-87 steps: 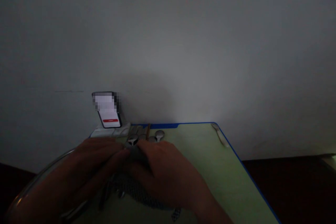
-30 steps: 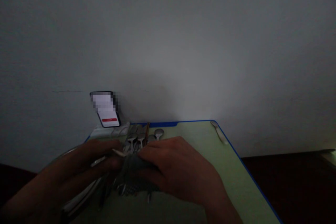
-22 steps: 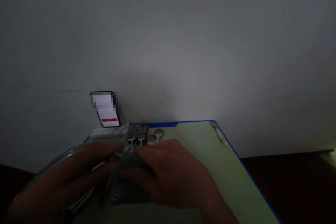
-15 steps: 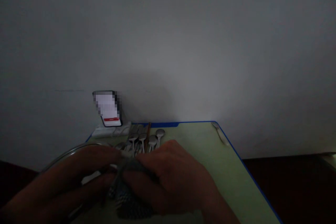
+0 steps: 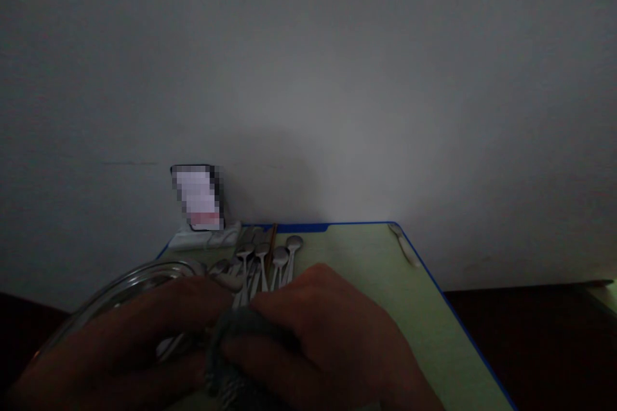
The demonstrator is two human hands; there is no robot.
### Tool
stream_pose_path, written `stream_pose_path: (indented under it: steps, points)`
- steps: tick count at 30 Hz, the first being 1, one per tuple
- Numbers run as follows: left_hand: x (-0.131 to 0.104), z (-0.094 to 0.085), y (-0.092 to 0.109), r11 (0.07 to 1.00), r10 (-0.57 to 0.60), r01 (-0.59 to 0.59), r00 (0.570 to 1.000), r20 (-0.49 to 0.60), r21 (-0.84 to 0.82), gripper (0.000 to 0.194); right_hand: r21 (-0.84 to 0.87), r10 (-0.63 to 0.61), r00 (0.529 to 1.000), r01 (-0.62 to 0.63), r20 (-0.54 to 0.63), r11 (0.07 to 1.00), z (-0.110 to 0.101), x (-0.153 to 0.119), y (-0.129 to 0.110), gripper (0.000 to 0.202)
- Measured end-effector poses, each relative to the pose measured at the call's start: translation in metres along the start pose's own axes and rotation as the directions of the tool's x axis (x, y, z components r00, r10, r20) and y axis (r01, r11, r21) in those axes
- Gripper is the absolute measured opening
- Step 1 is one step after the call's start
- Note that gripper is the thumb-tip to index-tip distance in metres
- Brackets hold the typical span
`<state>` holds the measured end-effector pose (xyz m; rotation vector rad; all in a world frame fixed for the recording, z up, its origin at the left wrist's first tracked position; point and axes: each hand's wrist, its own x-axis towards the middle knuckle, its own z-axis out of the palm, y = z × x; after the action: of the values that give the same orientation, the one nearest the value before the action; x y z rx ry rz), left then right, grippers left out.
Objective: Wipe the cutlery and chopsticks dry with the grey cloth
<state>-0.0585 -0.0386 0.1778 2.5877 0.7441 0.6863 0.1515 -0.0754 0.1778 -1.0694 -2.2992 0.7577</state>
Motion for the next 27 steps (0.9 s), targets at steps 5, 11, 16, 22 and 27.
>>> stream_pose_path:
  steps: [5, 11, 16, 22, 27]
  points:
    - [0.002, 0.000, 0.001, 0.988, 0.004, -0.003, 1.000, 0.010, -0.156, 0.021, -0.048, 0.102, 0.993, -0.105, -0.064, 0.993, 0.003, -0.002, -0.006, 0.028]
    - [-0.012, 0.001, -0.012, 0.973, -0.163, 0.134, 0.975, -0.149, -0.189, 0.017, -0.113, 0.072, 0.993, -0.061, 0.097, 0.992, -0.011, -0.005, 0.008, 0.018]
    - [-0.005, -0.001, -0.004, 0.973, -0.185, 0.172, 0.980, -0.076, -0.154, 0.015, -0.170, 0.070, 0.996, -0.060, 0.054, 0.984, -0.002, -0.004, 0.005, 0.020]
    - [0.010, -0.009, 0.000, 0.987, -0.100, 0.114, 0.988, 0.120, -0.117, 0.019, -0.329, 0.056, 0.998, -0.065, -0.036, 0.942, 0.019, 0.011, 0.001, 0.024]
    - [0.000, -0.012, -0.012, 0.987, -0.133, 0.133, 0.991, 0.011, -0.089, 0.020, -0.267, 0.000, 0.999, -0.011, -0.040, 0.964, 0.014, 0.013, 0.003, 0.024]
